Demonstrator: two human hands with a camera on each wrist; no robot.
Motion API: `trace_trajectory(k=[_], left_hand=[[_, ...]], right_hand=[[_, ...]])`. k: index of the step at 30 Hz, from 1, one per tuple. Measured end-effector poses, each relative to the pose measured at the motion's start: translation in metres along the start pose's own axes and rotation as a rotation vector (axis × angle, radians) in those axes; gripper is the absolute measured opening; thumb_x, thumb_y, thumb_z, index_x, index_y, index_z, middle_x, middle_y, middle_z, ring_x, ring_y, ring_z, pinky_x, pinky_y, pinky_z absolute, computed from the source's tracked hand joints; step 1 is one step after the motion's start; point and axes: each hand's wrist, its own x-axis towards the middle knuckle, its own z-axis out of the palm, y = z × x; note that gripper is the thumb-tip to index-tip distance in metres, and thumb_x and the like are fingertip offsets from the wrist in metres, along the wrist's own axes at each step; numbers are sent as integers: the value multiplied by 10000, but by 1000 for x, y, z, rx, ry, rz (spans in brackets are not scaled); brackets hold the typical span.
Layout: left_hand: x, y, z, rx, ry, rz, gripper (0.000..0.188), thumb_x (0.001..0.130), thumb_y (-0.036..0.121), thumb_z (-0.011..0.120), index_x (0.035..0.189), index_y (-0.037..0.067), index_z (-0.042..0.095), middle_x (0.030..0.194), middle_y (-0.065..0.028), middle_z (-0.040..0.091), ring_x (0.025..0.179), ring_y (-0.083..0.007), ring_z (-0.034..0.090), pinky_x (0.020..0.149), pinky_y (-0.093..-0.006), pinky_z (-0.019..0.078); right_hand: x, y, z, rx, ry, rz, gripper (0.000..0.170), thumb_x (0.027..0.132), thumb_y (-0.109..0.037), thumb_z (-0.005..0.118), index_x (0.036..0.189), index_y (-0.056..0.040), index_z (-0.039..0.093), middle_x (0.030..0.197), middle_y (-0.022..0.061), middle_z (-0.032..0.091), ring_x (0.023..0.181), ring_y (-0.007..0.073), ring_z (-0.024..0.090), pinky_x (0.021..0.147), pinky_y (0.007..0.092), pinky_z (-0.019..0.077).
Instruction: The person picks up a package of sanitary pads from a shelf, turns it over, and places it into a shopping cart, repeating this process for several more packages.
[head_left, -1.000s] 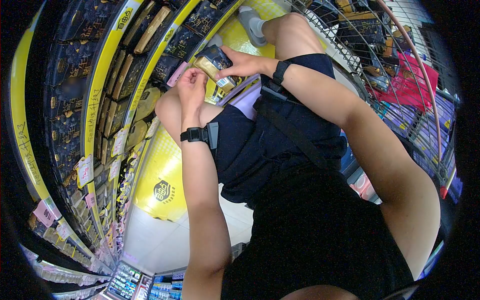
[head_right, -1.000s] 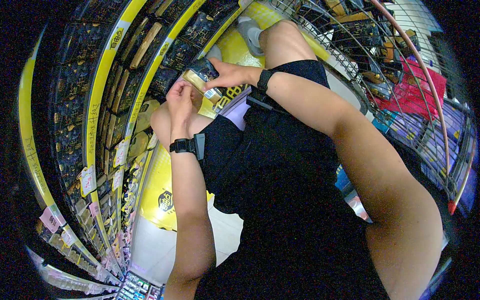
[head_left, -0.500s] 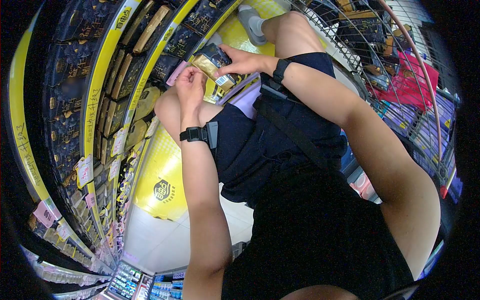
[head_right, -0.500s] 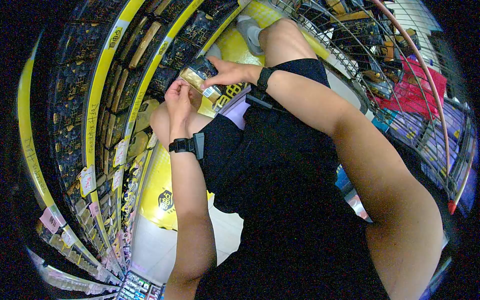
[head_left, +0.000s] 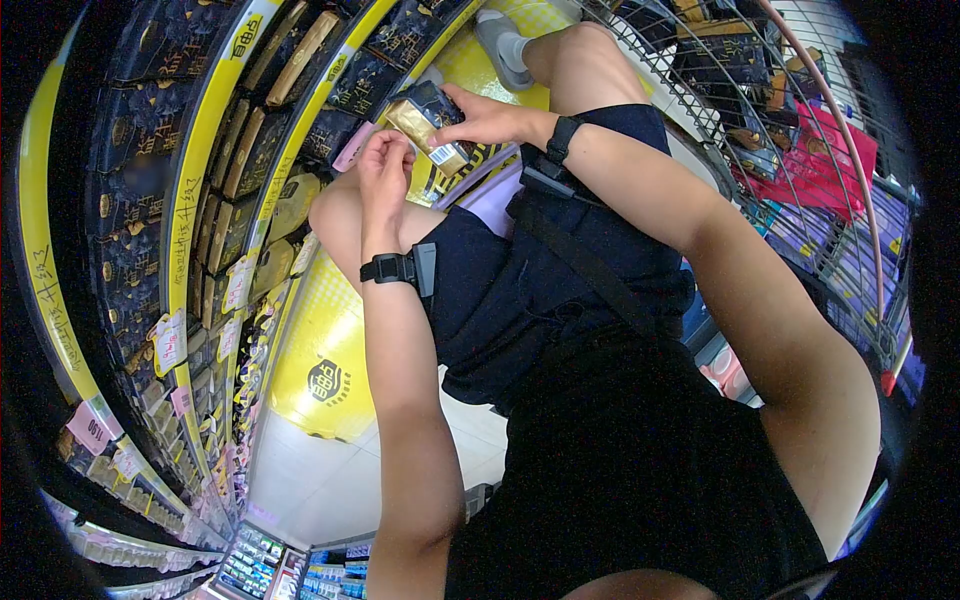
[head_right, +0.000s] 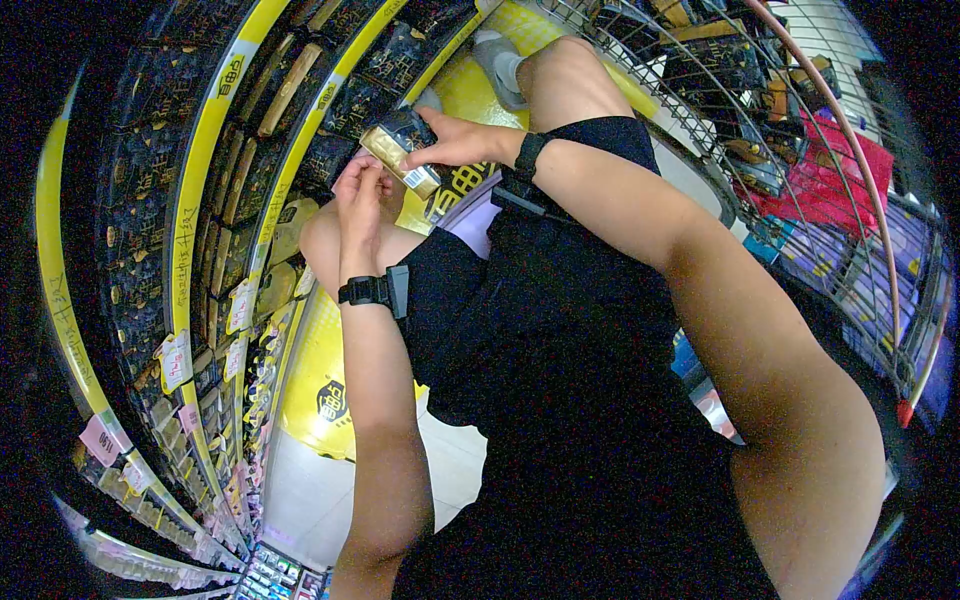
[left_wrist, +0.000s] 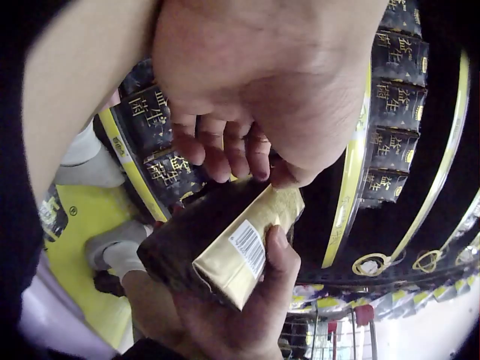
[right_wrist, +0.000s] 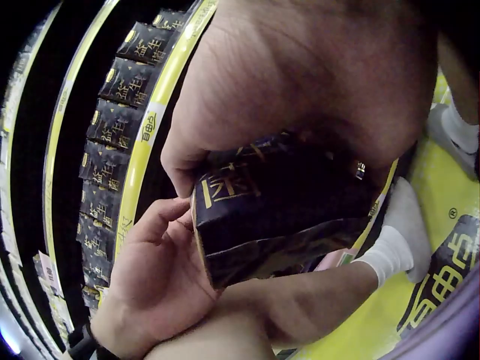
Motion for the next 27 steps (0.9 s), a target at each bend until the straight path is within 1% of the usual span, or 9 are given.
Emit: trace_trajectory(k=[2, 5, 8, 14, 23, 27], left_hand=[[0, 0, 0, 9, 1, 12, 45, 942, 90, 586, 937, 48, 603, 744, 16, 583, 642, -44, 518, 560, -177, 394], [-2, 3, 2, 17, 14, 5, 34, 933, 79, 602, 922, 47, 604, 728, 22, 577, 620, -36, 506, 543, -173, 382], [-2, 2, 1, 17, 15, 1, 33, 927, 67, 608, 909, 40, 603, 714, 23, 574, 597, -30, 493, 526, -170, 368], [-1, -1, -1, 67, -4, 36, 42, 924, 49, 592, 887, 30, 595, 703, 24, 571, 583, -24, 485, 509, -168, 352], [-1, -1, -1, 107, 0, 49, 45, 889, 5, 562, 857, 27, 584, 696, 22, 567, 588, -30, 487, 513, -173, 359], [-1, -1, -1, 97, -2, 48, 41, 890, 3, 561, 859, 27, 573, 706, 17, 570, 599, -33, 494, 522, -176, 368]], right_hand=[[-2, -2, 0, -22, 8, 15, 963, 778, -425, 785, 1416, 81, 270, 1262, 235, 542, 1161, 259, 539, 989, 313, 437], [-2, 0, 2, -33, 39, -64, 960, 739, -490, 770, 1367, 87, 330, 1191, 246, 581, 1095, 286, 589, 944, 330, 468], [-4, -2, 0, -41, -17, -19, 999, 776, -464, 777, 1422, 89, 255, 1274, 250, 531, 1180, 274, 533, 1014, 318, 422], [-4, 0, 0, -128, -7, -27, 1009, 774, -468, 776, 1426, 91, 247, 1288, 259, 520, 1198, 295, 520, 1038, 323, 401], [-2, 3, 1, -127, -3, -56, 951, 766, -462, 778, 1378, 89, 303, 1227, 238, 552, 1131, 269, 548, 988, 319, 429], [-4, 0, 1, -101, -12, -56, 963, 764, -462, 780, 1390, 90, 298, 1239, 241, 548, 1137, 265, 545, 988, 317, 429]])
